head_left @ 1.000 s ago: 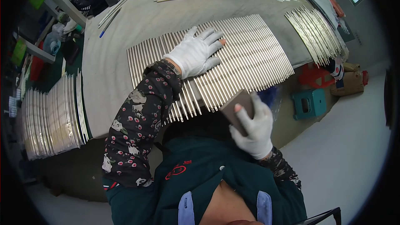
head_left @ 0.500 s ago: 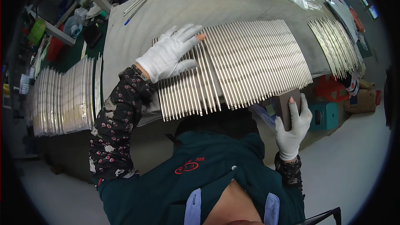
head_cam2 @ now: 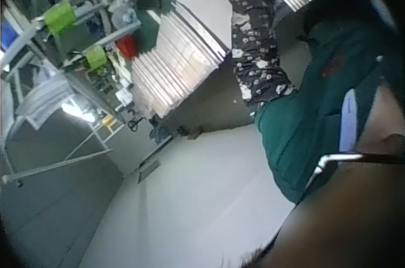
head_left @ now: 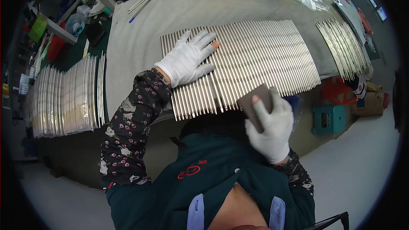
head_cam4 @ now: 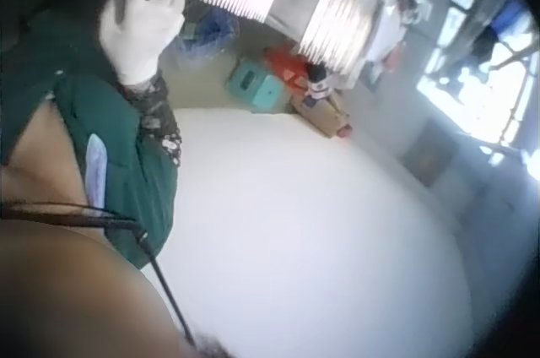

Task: Aligning and sanding the ends of a batch of thin rods on a workbench.

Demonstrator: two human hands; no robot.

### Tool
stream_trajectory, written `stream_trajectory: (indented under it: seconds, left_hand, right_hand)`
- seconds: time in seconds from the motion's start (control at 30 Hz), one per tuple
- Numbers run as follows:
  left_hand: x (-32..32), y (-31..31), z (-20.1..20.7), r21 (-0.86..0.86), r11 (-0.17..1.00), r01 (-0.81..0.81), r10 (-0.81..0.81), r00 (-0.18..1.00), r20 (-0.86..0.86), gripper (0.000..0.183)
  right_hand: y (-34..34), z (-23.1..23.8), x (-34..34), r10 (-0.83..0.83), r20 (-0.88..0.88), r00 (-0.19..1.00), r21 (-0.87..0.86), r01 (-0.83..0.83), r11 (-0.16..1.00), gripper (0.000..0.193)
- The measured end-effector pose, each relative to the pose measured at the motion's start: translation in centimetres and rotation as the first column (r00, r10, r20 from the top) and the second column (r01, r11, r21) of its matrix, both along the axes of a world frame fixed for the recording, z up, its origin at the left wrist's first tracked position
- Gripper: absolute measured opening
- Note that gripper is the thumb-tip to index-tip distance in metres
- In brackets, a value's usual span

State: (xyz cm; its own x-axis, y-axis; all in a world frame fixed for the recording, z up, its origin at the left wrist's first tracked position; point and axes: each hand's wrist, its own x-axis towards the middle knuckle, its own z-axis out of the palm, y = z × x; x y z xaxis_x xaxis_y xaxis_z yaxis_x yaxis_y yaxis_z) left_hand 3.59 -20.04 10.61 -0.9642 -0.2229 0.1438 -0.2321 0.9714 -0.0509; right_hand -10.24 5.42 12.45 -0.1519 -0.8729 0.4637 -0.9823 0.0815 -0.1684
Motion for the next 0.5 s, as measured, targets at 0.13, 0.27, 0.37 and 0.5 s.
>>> stream_trajectory:
  seconds: [0.13,0.27,0.37,0.5]
  left_hand:
    - [-0.3,0.1,0.1,0.003,1.0,0.013,-0.013,1.0,-0.016,0.064]
    - [-0.2,0.0,0.1,0.025,1.0,0.009,-0.009,1.0,-0.014,0.063]
    - [0.1,0.2,0.1,0.027,1.0,0.003,-0.002,0.999,-0.04,0.063]
    - [-0.3,0.1,0.2,0.022,1.0,0.012,-0.012,1.0,-0.025,0.063]
  right_hand:
    - [-0.3,1.1,0.0,0.083,0.018,0.996,-0.064,-0.081,0.995,0.055]
    - [-0.3,0.2,0.8,0.111,0.048,0.993,0.035,-0.113,0.993,0.053]
    - [0.1,-0.1,-1.8,-0.073,-0.026,0.997,-0.053,0.072,0.996,0.057]
    - [-0.4,0.5,2.4,0.269,0.17,0.948,0.096,-0.287,0.953,0.058]
